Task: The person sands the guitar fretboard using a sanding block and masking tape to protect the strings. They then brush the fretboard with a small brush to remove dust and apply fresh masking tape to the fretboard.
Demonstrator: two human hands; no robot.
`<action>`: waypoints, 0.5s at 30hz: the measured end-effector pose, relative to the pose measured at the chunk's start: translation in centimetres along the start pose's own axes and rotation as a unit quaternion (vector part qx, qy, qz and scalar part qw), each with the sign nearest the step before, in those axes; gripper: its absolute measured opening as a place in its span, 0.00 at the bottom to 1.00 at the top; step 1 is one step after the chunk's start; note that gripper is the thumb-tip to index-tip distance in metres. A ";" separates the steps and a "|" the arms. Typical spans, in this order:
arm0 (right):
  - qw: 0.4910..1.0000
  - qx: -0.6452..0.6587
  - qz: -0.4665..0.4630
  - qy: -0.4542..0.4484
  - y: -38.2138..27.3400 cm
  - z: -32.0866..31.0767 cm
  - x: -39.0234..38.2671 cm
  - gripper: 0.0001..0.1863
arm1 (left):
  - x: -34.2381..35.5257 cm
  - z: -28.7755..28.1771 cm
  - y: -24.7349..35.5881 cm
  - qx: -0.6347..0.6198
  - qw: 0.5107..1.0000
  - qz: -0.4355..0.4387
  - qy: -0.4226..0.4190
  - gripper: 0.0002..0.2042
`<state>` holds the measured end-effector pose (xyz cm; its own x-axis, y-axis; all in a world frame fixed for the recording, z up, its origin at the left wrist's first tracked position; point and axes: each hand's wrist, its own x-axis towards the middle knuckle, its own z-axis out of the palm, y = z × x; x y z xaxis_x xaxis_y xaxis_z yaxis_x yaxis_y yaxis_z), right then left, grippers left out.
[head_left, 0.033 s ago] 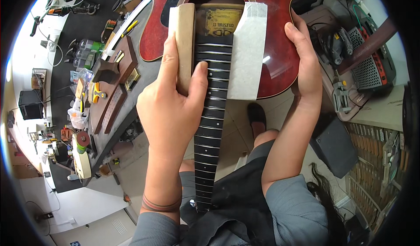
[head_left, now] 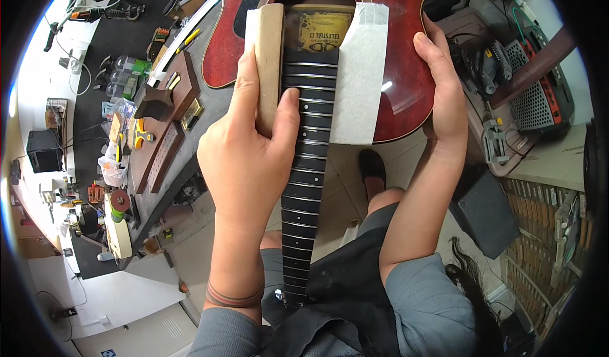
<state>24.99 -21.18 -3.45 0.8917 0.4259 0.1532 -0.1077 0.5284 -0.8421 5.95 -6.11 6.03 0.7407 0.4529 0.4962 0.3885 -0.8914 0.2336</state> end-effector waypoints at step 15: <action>0.999 -0.030 -0.016 0.005 0.4 0.0 0.2 0.36 | -3.4 -1.0 -0.1 -0.032 0.999 -0.020 -0.018 0.33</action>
<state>25.11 -20.89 -3.80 0.8987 0.4023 0.1747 -0.0536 0.4961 -0.8666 2.79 -7.55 5.17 0.7455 0.4872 0.4548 0.3834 -0.8717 0.3054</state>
